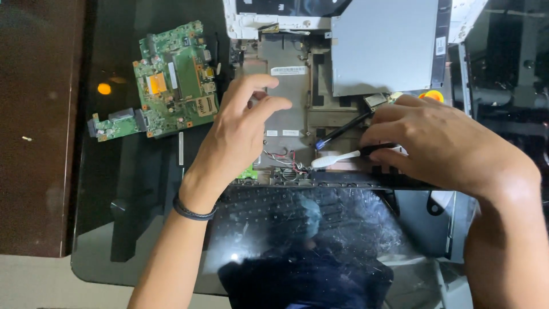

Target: The person removes a motherboard and a hard drive from a disassembled laptop. They then use a toothbrush to clean the interior chassis and the removed components, including the hard drive and a small circuit board.

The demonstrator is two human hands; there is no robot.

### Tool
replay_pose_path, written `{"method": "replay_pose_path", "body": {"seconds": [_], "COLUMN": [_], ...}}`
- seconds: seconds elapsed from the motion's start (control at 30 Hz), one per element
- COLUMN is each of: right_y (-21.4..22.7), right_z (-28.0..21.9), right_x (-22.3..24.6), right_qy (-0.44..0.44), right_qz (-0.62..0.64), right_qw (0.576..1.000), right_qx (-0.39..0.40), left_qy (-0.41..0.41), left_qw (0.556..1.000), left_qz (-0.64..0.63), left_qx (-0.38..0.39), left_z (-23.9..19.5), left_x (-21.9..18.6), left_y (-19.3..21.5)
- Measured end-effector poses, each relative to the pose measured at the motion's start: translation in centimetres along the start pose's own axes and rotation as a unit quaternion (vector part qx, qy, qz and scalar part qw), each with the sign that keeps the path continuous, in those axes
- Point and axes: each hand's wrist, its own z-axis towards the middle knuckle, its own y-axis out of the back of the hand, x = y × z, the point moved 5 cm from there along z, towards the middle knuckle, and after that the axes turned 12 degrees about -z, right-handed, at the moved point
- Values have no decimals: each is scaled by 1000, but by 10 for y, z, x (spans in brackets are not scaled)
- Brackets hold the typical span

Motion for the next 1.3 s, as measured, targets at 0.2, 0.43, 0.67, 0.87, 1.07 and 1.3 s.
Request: {"method": "replay_pose_path", "body": {"seconds": [0.2,0.43,0.67,0.87,1.07,1.3], "right_y": [12,20,17,14,11,8], "right_z": [3,19,29,31,33,34], "right_x": [7,32,41,41,39,39], "right_qy": [-38,26,33,32,28,11], "right_qz": [59,-134,-65,-84,-109,-155], "right_qw": [997,968,982,974,966,960], "right_qx": [12,-209,-176,-207,-232,-231], "left_qy": [-66,-79,-110,-82,-119,-149], "left_qw": [995,987,977,980,971,972], "left_qz": [66,138,175,139,162,147], "left_qx": [-32,-20,54,119,126,108], "left_z": [-1,-7,-7,-8,-9,-9], "left_x": [-1,12,-14,-25,-27,-32], "left_y": [2,-8,-11,-14,-26,-23]}}
